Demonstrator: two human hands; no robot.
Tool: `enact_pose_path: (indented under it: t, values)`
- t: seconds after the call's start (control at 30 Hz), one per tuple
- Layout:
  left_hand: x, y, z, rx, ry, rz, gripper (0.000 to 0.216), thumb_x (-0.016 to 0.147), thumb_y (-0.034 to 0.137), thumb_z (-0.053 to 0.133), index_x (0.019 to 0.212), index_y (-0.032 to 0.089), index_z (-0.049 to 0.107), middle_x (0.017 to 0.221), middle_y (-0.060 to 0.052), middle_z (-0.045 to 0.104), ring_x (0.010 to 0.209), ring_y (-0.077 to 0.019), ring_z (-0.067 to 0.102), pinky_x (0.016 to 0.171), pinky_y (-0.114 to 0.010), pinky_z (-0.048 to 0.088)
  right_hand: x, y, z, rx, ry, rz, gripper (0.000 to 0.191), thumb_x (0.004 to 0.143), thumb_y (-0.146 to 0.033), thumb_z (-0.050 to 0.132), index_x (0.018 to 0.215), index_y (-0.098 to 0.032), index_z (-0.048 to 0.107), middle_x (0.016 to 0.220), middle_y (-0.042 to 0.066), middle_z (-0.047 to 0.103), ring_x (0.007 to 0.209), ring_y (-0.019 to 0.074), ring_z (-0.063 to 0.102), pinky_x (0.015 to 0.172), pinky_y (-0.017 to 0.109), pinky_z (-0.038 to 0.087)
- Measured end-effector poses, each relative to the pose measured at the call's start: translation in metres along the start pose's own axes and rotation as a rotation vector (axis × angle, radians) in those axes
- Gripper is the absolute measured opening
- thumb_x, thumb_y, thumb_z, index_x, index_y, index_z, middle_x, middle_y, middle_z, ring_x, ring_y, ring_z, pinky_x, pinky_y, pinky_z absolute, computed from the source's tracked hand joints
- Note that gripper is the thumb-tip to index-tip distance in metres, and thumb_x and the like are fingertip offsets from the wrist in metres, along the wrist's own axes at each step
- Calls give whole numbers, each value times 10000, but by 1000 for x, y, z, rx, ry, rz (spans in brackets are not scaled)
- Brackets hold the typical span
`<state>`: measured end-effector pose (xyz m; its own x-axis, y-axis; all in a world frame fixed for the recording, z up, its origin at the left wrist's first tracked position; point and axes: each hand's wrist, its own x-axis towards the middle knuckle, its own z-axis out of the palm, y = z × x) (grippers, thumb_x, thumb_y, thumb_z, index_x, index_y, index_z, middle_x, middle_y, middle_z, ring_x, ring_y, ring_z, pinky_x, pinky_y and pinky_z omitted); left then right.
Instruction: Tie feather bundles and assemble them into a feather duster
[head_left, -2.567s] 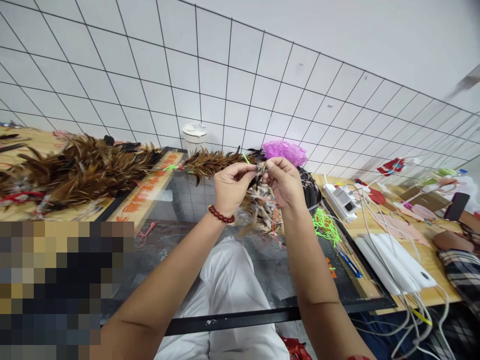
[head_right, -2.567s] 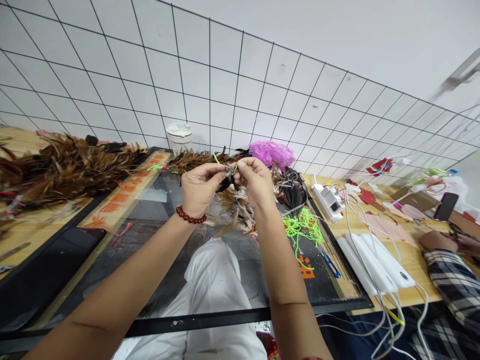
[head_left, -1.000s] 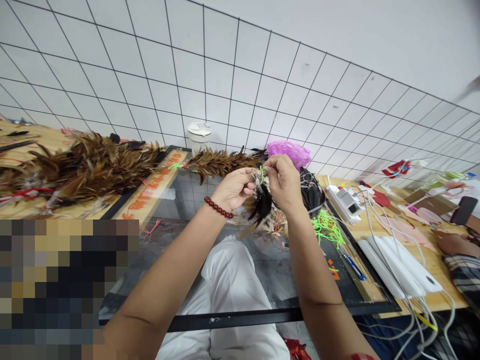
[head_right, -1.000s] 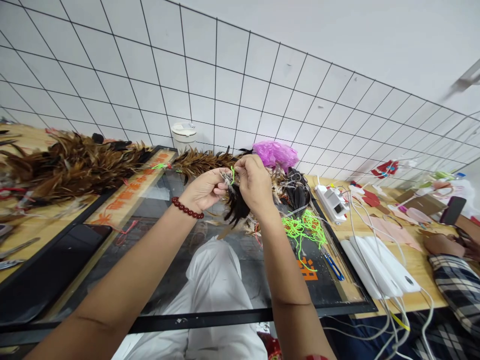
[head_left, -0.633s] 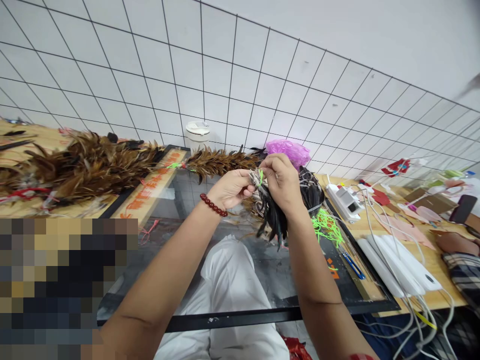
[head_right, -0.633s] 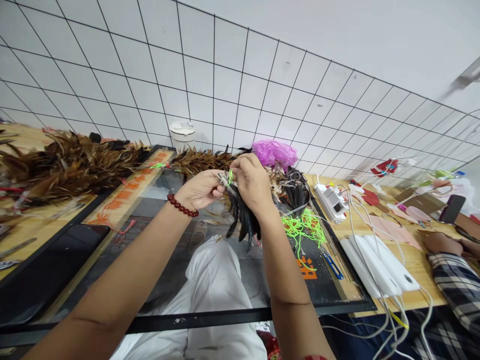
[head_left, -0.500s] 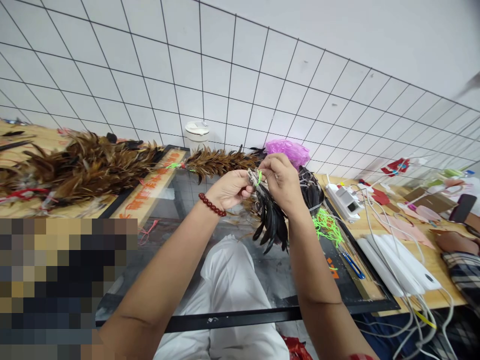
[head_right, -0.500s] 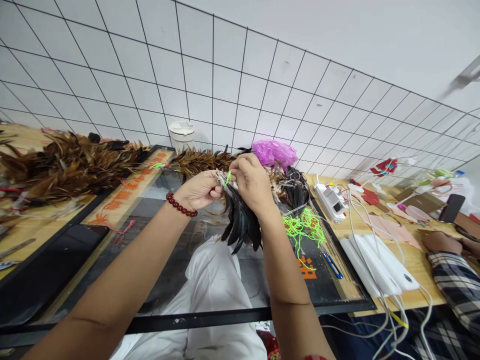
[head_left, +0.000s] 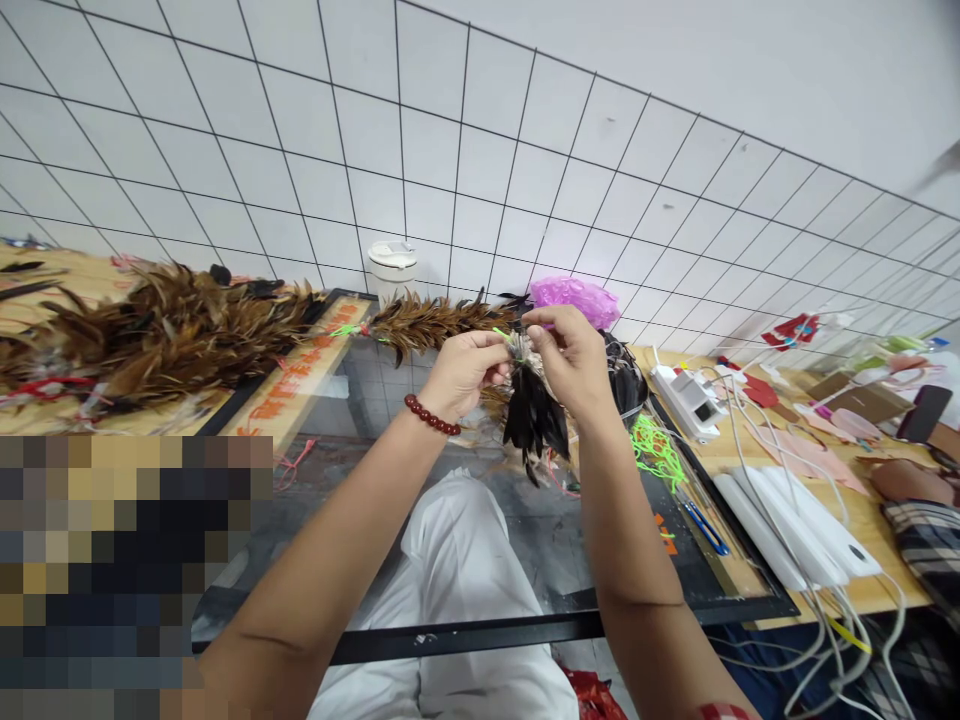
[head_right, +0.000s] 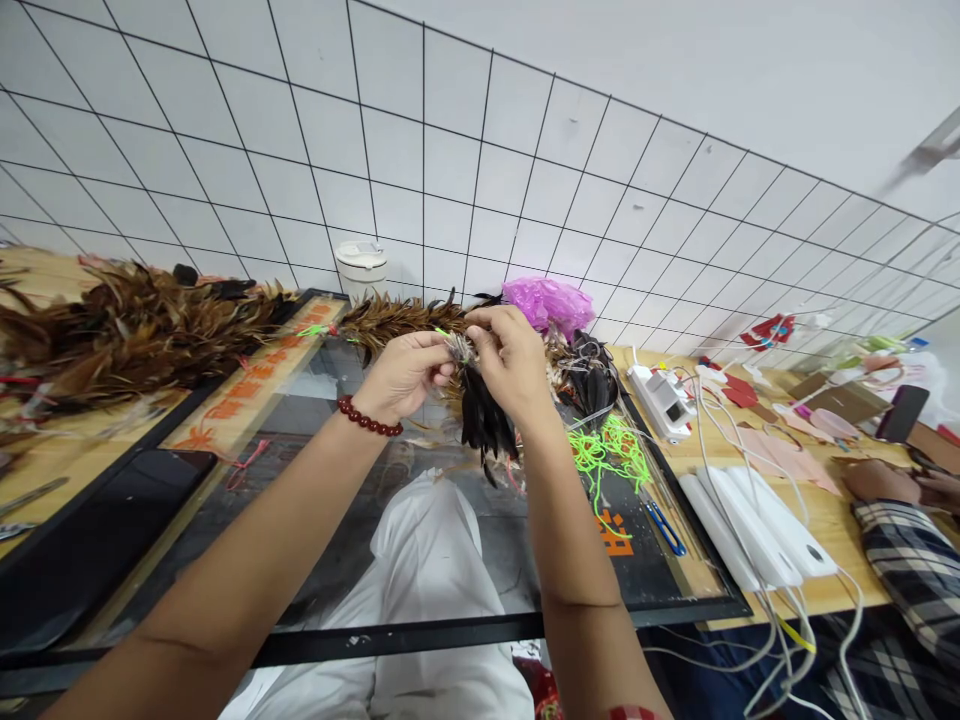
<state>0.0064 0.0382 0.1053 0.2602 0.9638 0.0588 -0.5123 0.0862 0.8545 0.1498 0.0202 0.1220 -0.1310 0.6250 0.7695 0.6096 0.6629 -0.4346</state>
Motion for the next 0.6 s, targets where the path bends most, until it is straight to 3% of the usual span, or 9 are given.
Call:
enact_pose_path:
  t: [0.13,0.2,0.37,0.6]
  values:
    - [0,-1,1,92,59,146,102,601,113,717,617,107,617,473,23,526,403,-47,456,381,-159,341,-1,-4,2,103,-34,74,283,819,-350,642,1082,-245,618,928,17,607,625,102,494,622,270,453]
    - [0,-1,1,93,64,161,124,585,126,735,623,110,619,479,26,534,411,-49,462,385,-159,344,-1,-6,5,99,-43,67,240,791,-346,670,1003,-235,643,941,20,608,613,93,472,614,265,445]
    - [0,-1,1,-51,101,70,178,582,149,753,690,105,618,561,26,560,455,-34,485,413,-137,375,-4,-5,12,116,-36,158,72,799,-259,599,832,-195,600,799,1,603,593,87,464,551,233,390]
    - [0,2,-1,-153,34,23,201,625,175,748,723,120,582,610,32,555,464,-29,492,421,-135,386,-4,-8,16,125,-40,239,104,722,-153,540,816,-189,565,752,-17,598,564,78,478,536,217,382]
